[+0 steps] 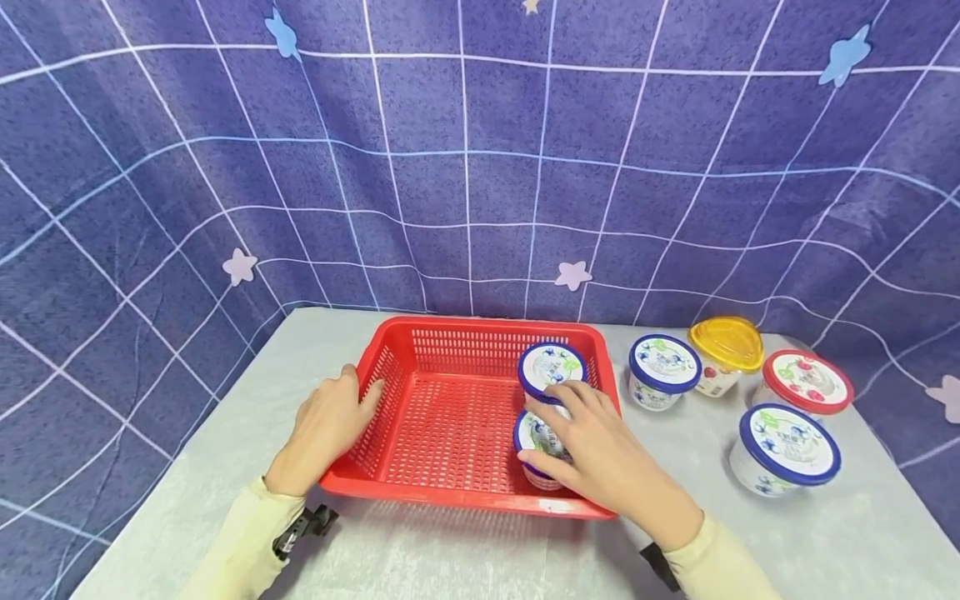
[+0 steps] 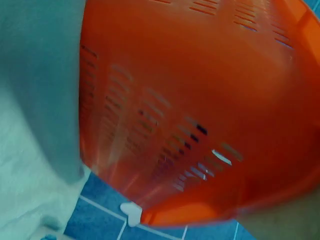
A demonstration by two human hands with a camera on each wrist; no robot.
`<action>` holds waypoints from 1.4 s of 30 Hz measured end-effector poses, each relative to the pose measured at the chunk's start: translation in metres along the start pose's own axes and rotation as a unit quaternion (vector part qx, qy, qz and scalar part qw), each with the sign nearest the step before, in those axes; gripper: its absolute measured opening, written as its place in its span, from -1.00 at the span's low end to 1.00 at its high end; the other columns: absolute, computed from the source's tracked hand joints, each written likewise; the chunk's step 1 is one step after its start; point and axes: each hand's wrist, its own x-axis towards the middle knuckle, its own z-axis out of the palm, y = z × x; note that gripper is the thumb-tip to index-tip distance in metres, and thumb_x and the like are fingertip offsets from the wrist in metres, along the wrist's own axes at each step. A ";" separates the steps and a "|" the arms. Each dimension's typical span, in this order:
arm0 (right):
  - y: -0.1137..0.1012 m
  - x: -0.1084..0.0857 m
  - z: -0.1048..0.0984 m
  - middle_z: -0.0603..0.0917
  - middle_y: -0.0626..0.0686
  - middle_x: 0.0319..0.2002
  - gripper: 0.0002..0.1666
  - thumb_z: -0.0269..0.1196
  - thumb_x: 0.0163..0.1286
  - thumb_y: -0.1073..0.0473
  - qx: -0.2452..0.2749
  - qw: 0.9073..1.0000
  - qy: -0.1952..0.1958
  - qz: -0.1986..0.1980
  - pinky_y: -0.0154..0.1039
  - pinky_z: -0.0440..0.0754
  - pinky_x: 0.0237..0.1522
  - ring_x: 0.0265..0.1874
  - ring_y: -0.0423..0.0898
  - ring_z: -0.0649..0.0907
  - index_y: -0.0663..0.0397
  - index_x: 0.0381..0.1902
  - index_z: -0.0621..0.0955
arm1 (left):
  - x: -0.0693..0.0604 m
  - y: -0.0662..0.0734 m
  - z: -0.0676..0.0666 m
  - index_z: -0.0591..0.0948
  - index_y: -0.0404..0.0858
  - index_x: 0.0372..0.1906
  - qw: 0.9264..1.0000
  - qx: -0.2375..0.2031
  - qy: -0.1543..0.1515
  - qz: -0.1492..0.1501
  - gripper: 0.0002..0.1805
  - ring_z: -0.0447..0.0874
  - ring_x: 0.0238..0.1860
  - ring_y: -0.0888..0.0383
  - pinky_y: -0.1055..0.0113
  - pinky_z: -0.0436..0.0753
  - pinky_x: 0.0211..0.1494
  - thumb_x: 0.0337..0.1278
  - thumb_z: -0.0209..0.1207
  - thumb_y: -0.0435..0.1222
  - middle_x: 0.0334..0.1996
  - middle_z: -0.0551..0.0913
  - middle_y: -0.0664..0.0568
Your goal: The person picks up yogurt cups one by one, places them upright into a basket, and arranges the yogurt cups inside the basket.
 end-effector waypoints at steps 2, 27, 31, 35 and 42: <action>0.003 -0.005 -0.004 0.55 0.08 0.11 -0.32 0.33 0.26 -0.30 -0.002 1.000 0.013 0.010 0.18 0.34 0.23 0.19 0.05 0.44 -0.12 0.24 0.60 | 0.001 0.000 0.000 0.45 -0.49 -0.11 1.000 0.005 -0.001 0.000 -0.52 0.57 -0.63 -0.05 0.11 0.53 -0.61 0.38 0.07 -0.05 -0.59 0.52 -0.17; 0.059 -0.042 -0.062 0.47 0.29 0.21 -0.20 0.48 0.12 -0.19 -0.036 0.989 0.031 0.139 0.47 0.19 0.13 0.23 0.36 0.35 0.09 0.23 0.56 | 0.002 -0.001 0.001 0.44 -0.50 -0.11 1.000 0.007 -0.001 0.011 -0.50 0.58 -0.61 -0.11 0.08 0.48 -0.62 0.39 0.05 -0.04 -0.59 0.51 -0.21; 0.077 -0.052 -0.075 0.34 0.38 0.31 -0.17 0.37 0.25 -0.23 -0.043 0.978 -0.017 0.204 0.54 0.08 0.12 0.28 0.48 0.24 0.14 0.31 0.46 | 0.003 -0.004 -0.003 0.44 -0.53 -0.09 1.000 0.010 0.003 0.011 -0.49 0.62 -0.58 -0.13 0.05 0.50 -0.61 0.39 0.04 -0.06 -0.57 0.54 -0.26; 0.089 -0.058 -0.080 0.29 0.42 0.33 -0.14 0.31 0.30 -0.27 -0.050 0.969 -0.048 0.238 0.56 0.10 0.08 0.27 0.53 0.21 0.13 0.36 0.40 | 0.004 -0.006 -0.005 0.44 -0.53 -0.10 1.000 0.013 0.006 0.013 -0.50 0.64 -0.57 -0.16 0.03 0.51 -0.61 0.38 0.05 -0.06 -0.57 0.55 -0.28; 0.097 -0.069 -0.079 0.35 0.42 0.27 -0.15 0.34 0.27 -0.25 -0.061 0.969 -0.028 0.239 0.54 0.12 0.03 0.23 0.55 0.25 0.12 0.34 0.41 | 0.002 -0.002 0.001 0.44 -0.52 -0.11 1.000 0.017 0.008 0.016 -0.50 0.66 -0.53 -0.21 -0.01 0.52 -0.59 0.38 0.05 -0.06 -0.55 0.56 -0.31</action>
